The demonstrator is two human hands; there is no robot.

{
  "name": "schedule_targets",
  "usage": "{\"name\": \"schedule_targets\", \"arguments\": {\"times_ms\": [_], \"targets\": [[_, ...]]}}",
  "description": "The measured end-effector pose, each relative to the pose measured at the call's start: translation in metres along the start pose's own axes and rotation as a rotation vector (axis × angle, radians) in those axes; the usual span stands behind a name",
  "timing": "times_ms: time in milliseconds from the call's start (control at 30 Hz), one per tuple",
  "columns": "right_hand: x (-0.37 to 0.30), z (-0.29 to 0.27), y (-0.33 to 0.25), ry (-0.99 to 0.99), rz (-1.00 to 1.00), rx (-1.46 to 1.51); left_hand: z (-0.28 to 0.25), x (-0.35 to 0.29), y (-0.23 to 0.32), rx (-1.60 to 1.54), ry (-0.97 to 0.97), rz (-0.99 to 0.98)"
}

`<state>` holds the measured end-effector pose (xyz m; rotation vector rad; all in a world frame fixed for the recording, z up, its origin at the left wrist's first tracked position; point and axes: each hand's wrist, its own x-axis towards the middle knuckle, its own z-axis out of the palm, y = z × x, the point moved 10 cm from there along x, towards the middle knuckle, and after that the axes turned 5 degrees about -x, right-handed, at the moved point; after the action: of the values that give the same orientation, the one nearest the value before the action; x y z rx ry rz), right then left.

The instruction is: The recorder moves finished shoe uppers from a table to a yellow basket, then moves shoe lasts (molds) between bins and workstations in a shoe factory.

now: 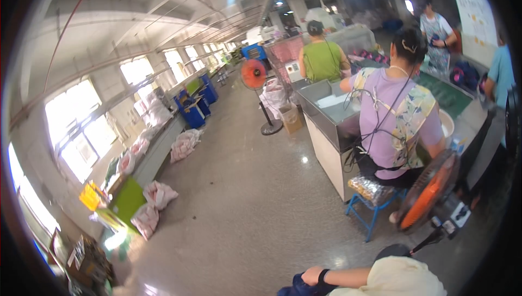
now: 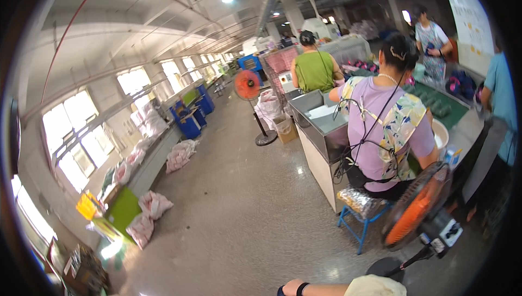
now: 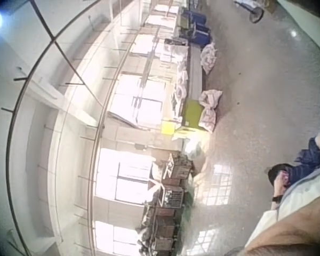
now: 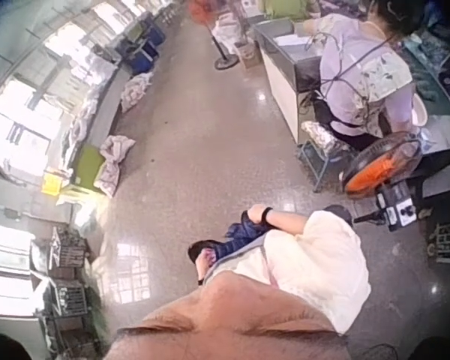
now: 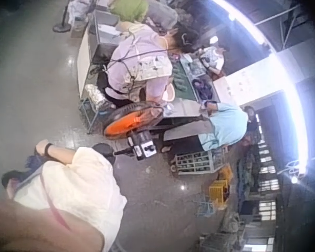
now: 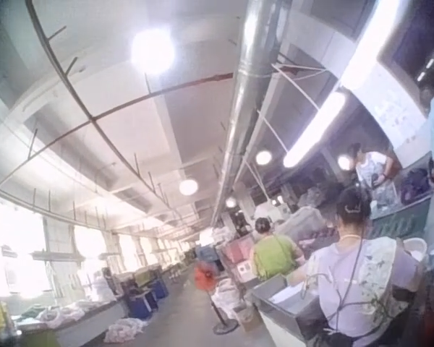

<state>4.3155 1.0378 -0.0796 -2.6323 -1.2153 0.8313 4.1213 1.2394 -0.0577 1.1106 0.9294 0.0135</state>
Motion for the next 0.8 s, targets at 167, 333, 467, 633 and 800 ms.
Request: {"name": "schedule_targets", "arguments": {"times_ms": [167,333,467,633,800], "targets": [[0.106,-0.102,0.067,-0.013,0.073,-0.046,0.014,0.103,0.134,-0.194,0.108,0.045],[0.221,-0.204,0.173,0.104,-0.055,0.683,0.103,0.201,0.316,-0.032,0.199,0.422],[0.265,-0.31,0.276,0.193,0.119,1.236,0.218,0.356,0.428,0.105,-0.003,0.491],[0.228,-0.493,0.42,0.615,0.244,1.364,0.482,0.438,0.565,0.32,-0.414,0.772],[0.076,-0.636,0.538,1.314,0.307,1.377,0.753,0.385,0.656,0.113,-0.872,0.863]]}}
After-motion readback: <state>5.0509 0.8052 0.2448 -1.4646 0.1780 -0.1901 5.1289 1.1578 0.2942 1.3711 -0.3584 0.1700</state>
